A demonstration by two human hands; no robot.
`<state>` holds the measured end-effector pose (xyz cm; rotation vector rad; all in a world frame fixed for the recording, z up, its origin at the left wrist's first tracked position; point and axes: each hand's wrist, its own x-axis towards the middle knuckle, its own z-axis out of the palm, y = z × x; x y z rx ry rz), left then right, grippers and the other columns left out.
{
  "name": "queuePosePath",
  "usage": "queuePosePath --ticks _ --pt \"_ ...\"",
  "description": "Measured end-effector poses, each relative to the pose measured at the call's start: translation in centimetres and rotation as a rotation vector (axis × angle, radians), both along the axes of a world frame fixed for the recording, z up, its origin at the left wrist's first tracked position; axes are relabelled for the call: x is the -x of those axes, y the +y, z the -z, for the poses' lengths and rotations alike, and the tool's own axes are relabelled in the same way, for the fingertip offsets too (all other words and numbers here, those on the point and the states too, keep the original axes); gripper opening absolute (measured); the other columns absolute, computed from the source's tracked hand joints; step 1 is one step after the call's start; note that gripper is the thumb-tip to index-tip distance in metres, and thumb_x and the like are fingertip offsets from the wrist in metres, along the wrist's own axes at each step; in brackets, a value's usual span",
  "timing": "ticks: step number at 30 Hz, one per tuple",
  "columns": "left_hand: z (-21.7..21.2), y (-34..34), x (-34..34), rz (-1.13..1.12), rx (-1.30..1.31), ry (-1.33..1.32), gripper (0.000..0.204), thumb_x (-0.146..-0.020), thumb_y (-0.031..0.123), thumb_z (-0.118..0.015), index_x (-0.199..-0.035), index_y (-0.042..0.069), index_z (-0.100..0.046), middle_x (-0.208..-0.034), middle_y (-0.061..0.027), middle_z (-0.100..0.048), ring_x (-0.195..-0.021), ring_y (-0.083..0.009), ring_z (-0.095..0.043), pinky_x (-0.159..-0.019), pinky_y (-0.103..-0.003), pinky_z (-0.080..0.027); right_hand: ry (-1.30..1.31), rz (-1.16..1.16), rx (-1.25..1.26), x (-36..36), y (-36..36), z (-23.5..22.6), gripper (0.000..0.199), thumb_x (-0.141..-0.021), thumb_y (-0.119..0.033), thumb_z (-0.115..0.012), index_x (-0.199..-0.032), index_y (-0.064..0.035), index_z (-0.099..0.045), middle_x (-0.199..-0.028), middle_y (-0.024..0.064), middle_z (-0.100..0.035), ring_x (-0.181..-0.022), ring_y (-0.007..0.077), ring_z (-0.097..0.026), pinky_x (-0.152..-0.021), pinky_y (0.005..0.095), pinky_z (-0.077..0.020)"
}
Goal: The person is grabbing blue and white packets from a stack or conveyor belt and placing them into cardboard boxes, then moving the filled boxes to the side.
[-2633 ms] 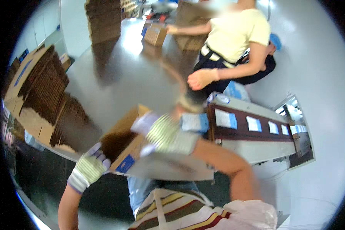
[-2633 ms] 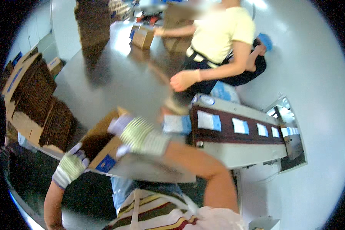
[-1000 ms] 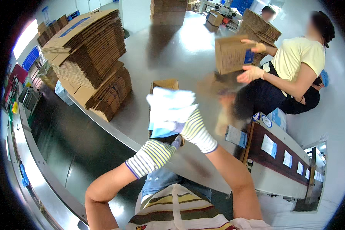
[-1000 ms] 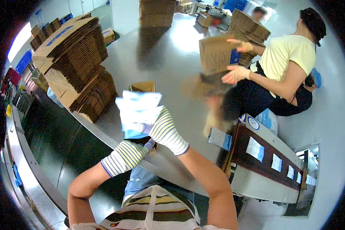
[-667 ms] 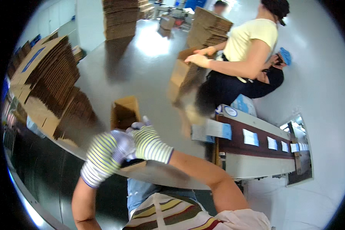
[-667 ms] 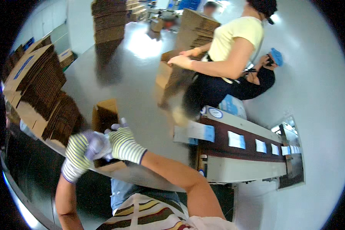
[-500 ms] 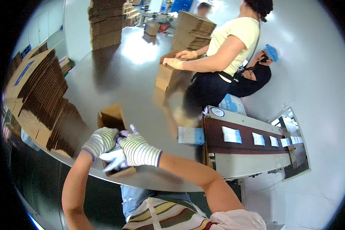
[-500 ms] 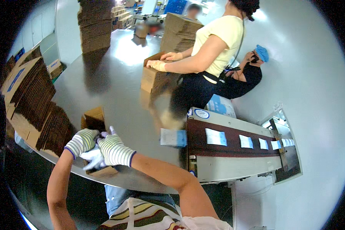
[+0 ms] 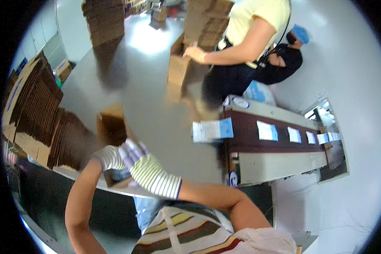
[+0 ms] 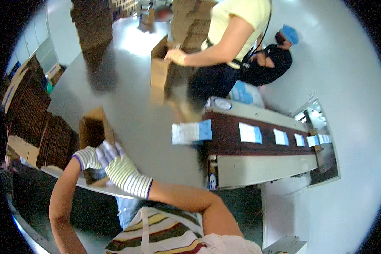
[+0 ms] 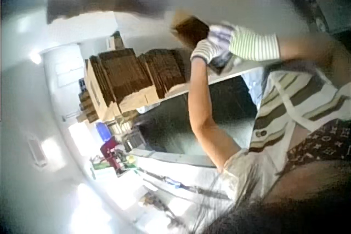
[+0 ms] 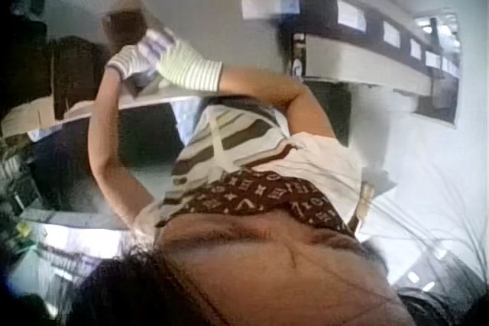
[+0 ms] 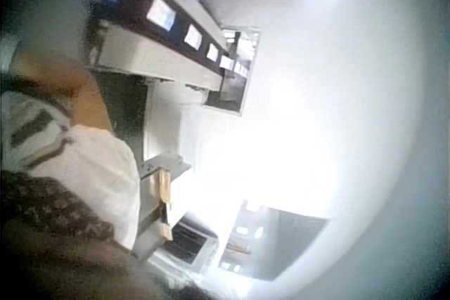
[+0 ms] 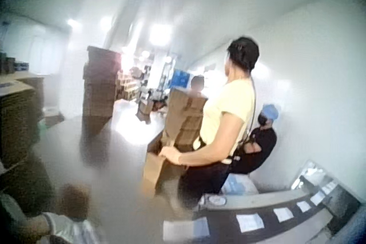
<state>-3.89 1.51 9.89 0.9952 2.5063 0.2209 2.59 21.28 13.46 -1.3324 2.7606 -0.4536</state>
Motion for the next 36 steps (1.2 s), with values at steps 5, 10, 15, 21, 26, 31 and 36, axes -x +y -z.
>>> queuePosePath --ticks 5,10,15,21,26,31,36 --pt "-6.3 5.5 -4.6 -0.089 -0.094 0.255 0.029 -0.081 0.029 -0.054 -0.075 0.002 -0.062 -0.070 -0.0167 -0.061 -0.066 -0.0338 -0.060 -0.062 -0.041 -0.049 -0.190 0.024 0.435 1.9 5.5 -3.2 0.095 -0.072 -0.053 -0.067 -0.133 0.0082 -0.027 -0.134 0.0312 -0.034 -0.125 0.0414 -0.037 -0.106 0.0447 -0.0292" --pt "-6.6 5.3 -5.6 -0.165 -0.125 0.288 0.029 -0.082 0.028 -0.053 -0.076 0.001 -0.060 -0.071 -0.0194 -0.059 -0.068 -0.0374 -0.058 -0.063 -0.044 -0.047 -0.235 0.229 0.605 7.0 16.5 -1.2 0.062 -0.080 -0.032 -0.066 -0.125 0.0038 -0.044 -0.119 0.0258 -0.053 -0.111 0.0357 -0.052 -0.096 0.0415 -0.0405" --pt "-6.0 4.5 -5.8 -0.183 -0.110 0.291 0.027 -0.081 0.027 -0.054 -0.076 0.000 -0.060 -0.071 -0.0193 -0.059 -0.068 -0.0372 -0.058 -0.063 -0.044 -0.047 -0.149 0.554 0.195 12.9 27.6 0.2 0.040 -0.087 -0.025 -0.057 -0.116 0.0018 -0.053 -0.112 0.0220 -0.059 -0.106 0.0324 -0.057 -0.092 0.0378 -0.0445" --pt "-6.3 4.7 -5.7 -0.201 -0.071 0.297 0.026 -0.080 0.027 -0.054 -0.075 0.002 -0.060 -0.070 -0.0185 -0.059 -0.069 -0.0371 -0.058 -0.064 -0.045 -0.047 -0.136 0.385 -0.440 14.7 26.8 0.5 0.041 -0.079 -0.017 -0.065 -0.115 -0.0012 -0.055 -0.109 0.0186 -0.061 -0.099 0.0286 -0.059 -0.086 0.0340 -0.0467" --pt "-6.5 5.5 -5.3 -0.185 -0.045 0.302 0.027 -0.080 0.028 -0.054 -0.073 0.003 -0.060 -0.071 -0.0183 -0.059 -0.068 -0.0378 -0.058 -0.063 -0.046 -0.047 -0.392 0.291 -0.601 18.2 26.9 9.6 0.041 -0.063 -0.038 -0.068 -0.081 -0.0006 -0.070 -0.086 0.0178 -0.067 -0.080 0.0308 -0.065 -0.073 0.0397 -0.0506" --pt "-5.7 4.7 -5.5 -0.215 -0.127 0.324 0.026 -0.078 0.027 -0.054 -0.073 0.002 -0.060 -0.071 -0.0196 -0.059 -0.068 -0.0374 -0.058 -0.063 -0.046 -0.046 -0.043 0.239 -0.554 7.3 19.0 3.8 0.066 -0.054 -0.037 -0.076 -0.105 0.0022 -0.062 -0.094 0.0237 -0.064 -0.085 0.0311 -0.065 -0.077 0.0405 -0.0510" --pt "-7.0 4.6 -6.4 -0.240 -0.065 0.282 0.026 -0.078 0.027 -0.055 -0.074 0.002 -0.059 -0.073 -0.0200 -0.060 -0.069 -0.0376 -0.059 -0.065 -0.046 -0.047 -0.374 0.279 -0.295 2.4 17.5 6.1 0.056 -0.060 -0.027 -0.076 -0.104 0.0036 -0.060 -0.090 0.0238 -0.063 -0.084 0.0348 -0.063 -0.076 0.0409 -0.0513"
